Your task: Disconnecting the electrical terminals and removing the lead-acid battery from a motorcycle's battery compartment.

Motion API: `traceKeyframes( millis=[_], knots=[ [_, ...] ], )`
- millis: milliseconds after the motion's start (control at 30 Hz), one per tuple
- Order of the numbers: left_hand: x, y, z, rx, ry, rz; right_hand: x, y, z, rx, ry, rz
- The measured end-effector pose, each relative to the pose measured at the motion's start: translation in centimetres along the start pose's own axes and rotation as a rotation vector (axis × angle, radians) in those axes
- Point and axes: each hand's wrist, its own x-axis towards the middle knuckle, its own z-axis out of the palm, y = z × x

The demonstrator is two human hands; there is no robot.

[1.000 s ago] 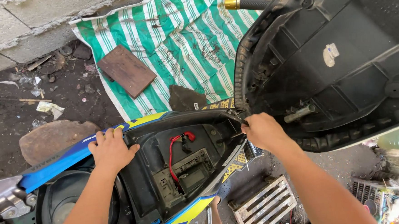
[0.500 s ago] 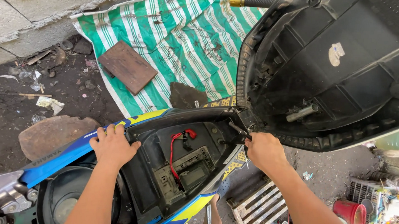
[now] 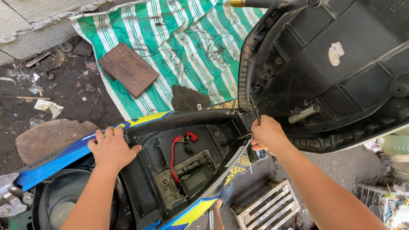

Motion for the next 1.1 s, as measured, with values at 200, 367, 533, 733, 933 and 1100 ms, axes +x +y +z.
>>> traceKeyframes(
  millis=[200,367,533,733,933,1100],
  knots=[
    [0.7,-0.6,1.3,-0.003,0.004,0.008,2.3,1.1,-0.5,-0.556,-0.088,-0.372],
    [-1.1,3.1,-2.4,-0.216,0.095,0.076,-3.2,-3.8,0.0,-0.555,-0.182,-0.279],
    [-2.1,16.4,-7.8,-0.318,0.562,0.684,1.2,-0.9,1.7,-0.568,-0.101,-0.311],
    [0.6,30.1,-7.5,0.004,0.365,1.216,1.3,3.4,1.2,-0.777,0.056,-0.307],
    [5.8,35.3,-1.9,0.063,0.473,1.541,0.0,2.6,0.9,-0.678,0.116,-0.245],
    [6.3,35.0,-1.4,0.032,0.580,1.389,1.9,2.5,1.0,-0.670,0.136,-0.397]
  ],
)
